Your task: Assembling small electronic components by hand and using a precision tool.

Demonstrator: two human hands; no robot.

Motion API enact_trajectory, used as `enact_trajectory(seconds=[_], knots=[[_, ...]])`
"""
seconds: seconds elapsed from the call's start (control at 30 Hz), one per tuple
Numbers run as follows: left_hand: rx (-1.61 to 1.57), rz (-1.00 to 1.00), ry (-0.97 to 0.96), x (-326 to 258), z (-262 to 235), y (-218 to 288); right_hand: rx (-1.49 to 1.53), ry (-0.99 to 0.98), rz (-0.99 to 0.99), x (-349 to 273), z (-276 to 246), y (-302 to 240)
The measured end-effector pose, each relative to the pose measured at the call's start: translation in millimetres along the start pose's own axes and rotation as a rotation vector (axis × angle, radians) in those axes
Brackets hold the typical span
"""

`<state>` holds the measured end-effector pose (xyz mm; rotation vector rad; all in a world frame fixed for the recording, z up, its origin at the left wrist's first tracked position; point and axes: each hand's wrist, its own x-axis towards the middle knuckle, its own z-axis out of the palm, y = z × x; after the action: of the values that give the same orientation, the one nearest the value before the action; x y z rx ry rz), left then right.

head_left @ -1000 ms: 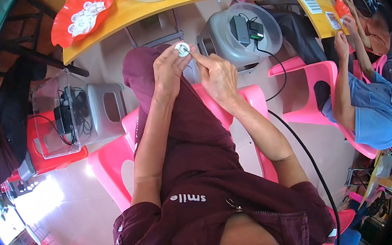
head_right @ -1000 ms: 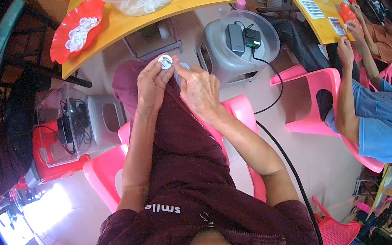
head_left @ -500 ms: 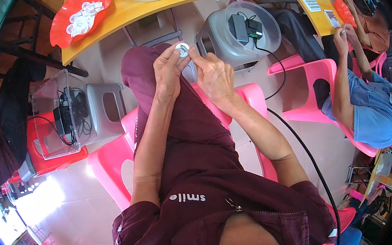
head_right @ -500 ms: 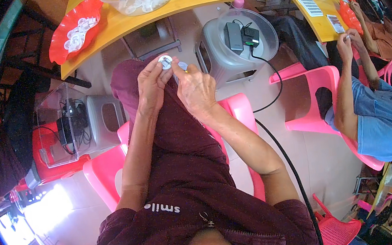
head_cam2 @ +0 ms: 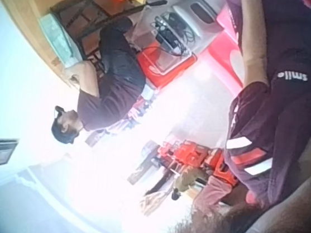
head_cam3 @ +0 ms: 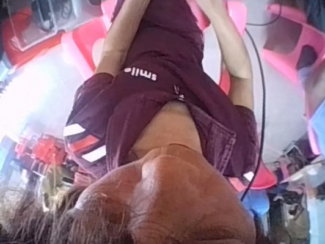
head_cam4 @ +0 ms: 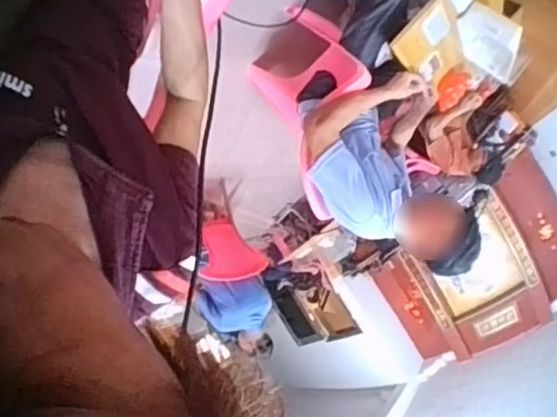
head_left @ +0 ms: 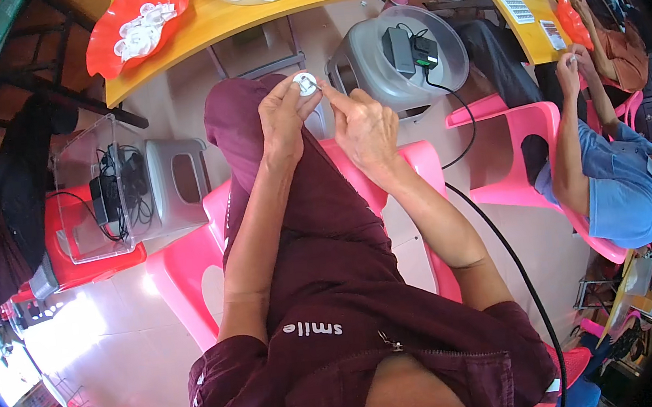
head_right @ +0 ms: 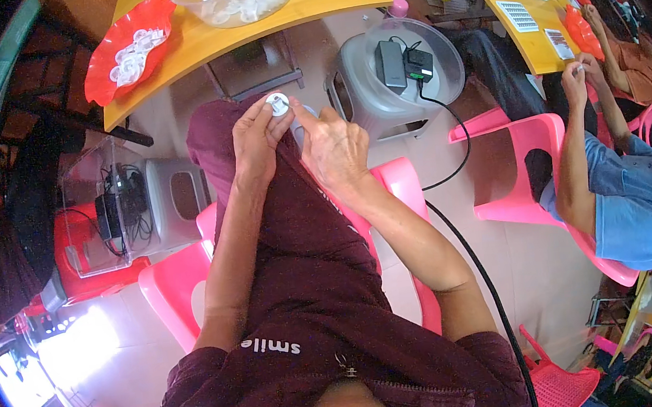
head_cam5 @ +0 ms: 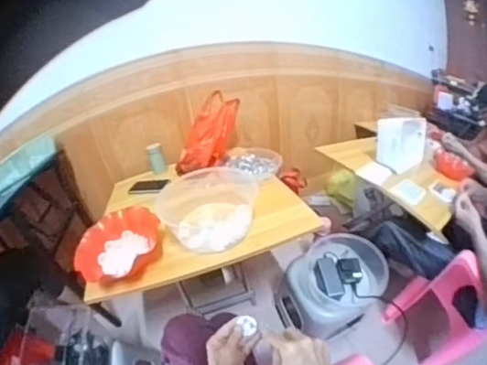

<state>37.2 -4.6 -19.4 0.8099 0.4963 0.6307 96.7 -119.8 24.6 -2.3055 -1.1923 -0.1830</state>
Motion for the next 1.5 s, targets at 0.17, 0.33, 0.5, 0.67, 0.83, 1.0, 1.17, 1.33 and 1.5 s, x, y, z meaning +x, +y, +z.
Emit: enact_trajectory(seconds=[0.17, 0.33, 0.5, 0.67, 0.83, 1.0, 1.17, 1.33, 1.5], knots=[[-0.082, -0.06, -0.042, -0.7, -1.4, 8.1, 0.296, 0.029, 0.125, 5.1, -1.1, 4.8], [-0.083, -0.063, -0.062, 0.3, -0.5, 10.8, 0.493, 0.023, 0.239, 9.5, 4.6, 12.3], [-0.051, -0.076, -0.067, 0.7, -3.0, 15.3, 0.554, -0.034, 0.278, 13.5, -1.1, 4.6], [-0.021, -0.11, -0.068, -8.7, -2.0, 21.9, 0.626, 0.0, 0.24, 11.3, 2.1, 9.1], [0.114, 0.067, -0.071, -5.6, -14.4, 45.7, 0.683, 0.009, 0.259, 7.7, -4.5, 5.6], [0.462, 0.569, 0.227, 47.0, -66.6, 97.8, 0.685, 0.016, 0.184, 5.4, -7.2, 2.1], [0.642, 0.945, 0.327, 63.9, -57.2, 182.9, 0.691, 0.07, 0.088, 4.8, 3.0, 4.1], [1.179, 0.825, 0.404, 106.5, -62.8, 249.6, 0.683, 0.066, 0.079, 4.5, 0.7, -3.6], [1.621, 0.875, 0.425, 147.6, -70.4, 254.5, 0.636, 0.002, 0.082, 2.5, -5.9, -9.9]])
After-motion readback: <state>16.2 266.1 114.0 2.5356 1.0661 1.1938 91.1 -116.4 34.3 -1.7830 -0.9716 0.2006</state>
